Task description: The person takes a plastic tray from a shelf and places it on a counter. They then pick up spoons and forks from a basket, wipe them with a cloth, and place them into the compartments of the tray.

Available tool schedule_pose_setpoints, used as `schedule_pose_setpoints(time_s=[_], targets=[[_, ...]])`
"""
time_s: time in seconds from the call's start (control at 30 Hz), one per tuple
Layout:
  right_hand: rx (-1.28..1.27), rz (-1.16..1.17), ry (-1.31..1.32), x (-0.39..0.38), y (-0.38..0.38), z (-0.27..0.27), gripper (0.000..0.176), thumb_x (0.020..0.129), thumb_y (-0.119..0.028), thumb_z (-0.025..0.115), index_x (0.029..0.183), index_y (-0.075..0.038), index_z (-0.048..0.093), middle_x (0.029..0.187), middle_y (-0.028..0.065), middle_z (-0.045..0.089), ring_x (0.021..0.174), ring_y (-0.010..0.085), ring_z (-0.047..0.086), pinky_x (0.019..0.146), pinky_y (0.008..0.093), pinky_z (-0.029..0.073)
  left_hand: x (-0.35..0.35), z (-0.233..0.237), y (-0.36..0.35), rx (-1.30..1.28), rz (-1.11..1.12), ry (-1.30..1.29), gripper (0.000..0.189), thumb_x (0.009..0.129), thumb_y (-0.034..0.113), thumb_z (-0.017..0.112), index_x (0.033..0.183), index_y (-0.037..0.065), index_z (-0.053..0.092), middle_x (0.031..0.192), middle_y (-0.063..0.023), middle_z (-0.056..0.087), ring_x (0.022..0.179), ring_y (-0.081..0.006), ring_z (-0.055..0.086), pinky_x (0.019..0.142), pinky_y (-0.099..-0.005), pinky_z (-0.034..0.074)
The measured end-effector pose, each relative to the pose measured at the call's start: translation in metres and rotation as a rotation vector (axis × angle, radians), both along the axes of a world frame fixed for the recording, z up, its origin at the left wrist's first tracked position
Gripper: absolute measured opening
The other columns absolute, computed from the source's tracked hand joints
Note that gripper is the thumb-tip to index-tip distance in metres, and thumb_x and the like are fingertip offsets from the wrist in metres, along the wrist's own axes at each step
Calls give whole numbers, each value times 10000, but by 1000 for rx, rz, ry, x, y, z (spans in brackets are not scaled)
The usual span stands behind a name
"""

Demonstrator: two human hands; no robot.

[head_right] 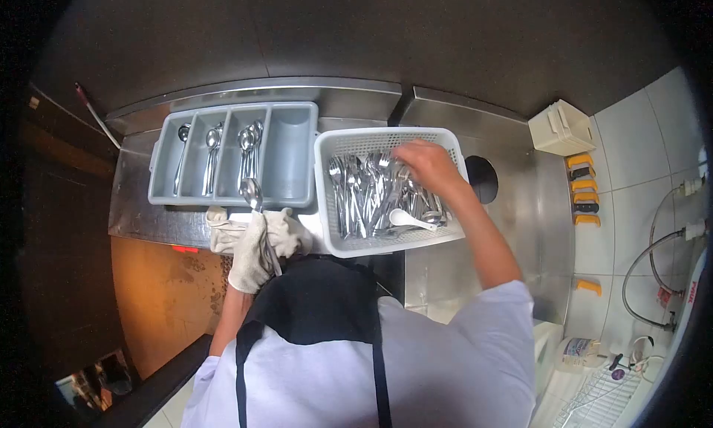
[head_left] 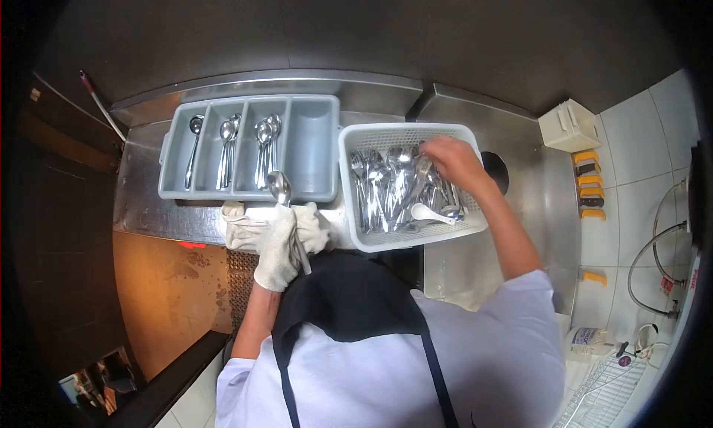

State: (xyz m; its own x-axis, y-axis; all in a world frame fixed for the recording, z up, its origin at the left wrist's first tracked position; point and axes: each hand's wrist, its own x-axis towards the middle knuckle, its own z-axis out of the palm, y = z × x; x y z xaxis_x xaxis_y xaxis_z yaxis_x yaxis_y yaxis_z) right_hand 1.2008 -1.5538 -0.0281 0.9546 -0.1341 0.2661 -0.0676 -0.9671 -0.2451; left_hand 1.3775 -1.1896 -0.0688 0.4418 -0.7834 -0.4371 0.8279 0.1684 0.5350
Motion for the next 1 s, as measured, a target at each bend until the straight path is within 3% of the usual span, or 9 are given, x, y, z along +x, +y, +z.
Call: schedule_pose_setpoints(time_s=[0.1, 0.23, 0.33, 0.47, 0.67, 0.8, 0.87, 0.97, 1.0], targets=[[89, -179, -251, -16, 8, 6, 259, 818, 19, 697, 1062, -61, 731, 991, 105, 740, 959, 309, 689, 837, 404, 557, -7, -1, -14, -87, -39, 32, 432, 1118, 384, 420, 1145, -29, 545, 875, -52, 575, 711, -162, 551, 658, -302, 476], [117, -407, -446, -22, 20, 10, 203, 916, -33, 671, 1104, -68, 742, 1041, 112, 736, 952, 315, 679, 843, 404, 543, -11, -3, -36, -153, -85, 156, 390, 1114, 388, 432, 1099, 7, 513, 875, -17, 512, 750, -143, 529, 684, -314, 473], [333, -440, -387, -22, 7, -18, 198, 970, -96, 640, 1138, -71, 741, 1043, 145, 733, 961, 326, 691, 844, 411, 540, -15, -12, -49, -212, -62, 283, 364, 1113, 392, 438, 1069, 37, 506, 869, -7, 492, 774, -134, 524, 719, -326, 485], [647, -331, -192, 8, 7, -75, 258, 1011, -98, 595, 1230, -86, 730, 1063, 167, 756, 840, 263, 743, 783, 363, 581, -30, -10, -59, -157, -43, 72, 348, 1105, 374, 463, 1064, 32, 510, 864, -11, 493, 758, -138, 525, 700, -312, 476], [667, -178, -61, 72, 12, -146, 268, 1015, -97, 595, 1254, -76, 714, 1083, 183, 757, 755, 261, 743, 725, 360, 593, -45, -9, -47, -63, -4, -93, 407, 1102, 378, 458, 1125, -22, 534, 899, -55, 570, 749, -166, 559, 685, -314, 490], [742, -204, -193, 71, -2, -138, 272, 1019, -92, 575, 1254, -37, 701, 1035, 137, 767, 775, 191, 729, 702, 315, 605, -34, -8, -48, -63, 17, -87, 360, 1095, 350, 491, 1122, -8, 526, 893, -39, 549, 757, -132, 533, 667, -280, 462], [893, -276, -152, 66, 7, -90, 277, 1021, -89, 556, 1250, -31, 702, 1023, 110, 761, 794, 165, 721, 703, 297, 609, -33, 6, -52, -17, -9, -102, 333, 1094, 325, 492, 1115, -5, 534, 889, -55, 553, 759, -149, 538, 664, -291, 466], [1055, -204, -140, 74, 23, -33, 290, 1021, -95, 546, 1256, -21, 699, 1044, 81, 750, 815, 141, 717, 699, 279, 610, -23, -15, -58, -270, 78, 364, 379, 1103, 354, 467, 1139, -17, 534, 892, -77, 576, 744, -169, 555, 660, -307, 478], [1123, -146, -131, 80, 33, -20, 288, 1022, -102, 550, 1255, -20, 699, 1052, 81, 751, 813, 141, 718, 694, 278, 608, -22, -22, -62, -173, 87, 192, 380, 1105, 355, 456, 1143, -15, 531, 895, -81, 586, 734, -173, 562, 645, -310, 478]])
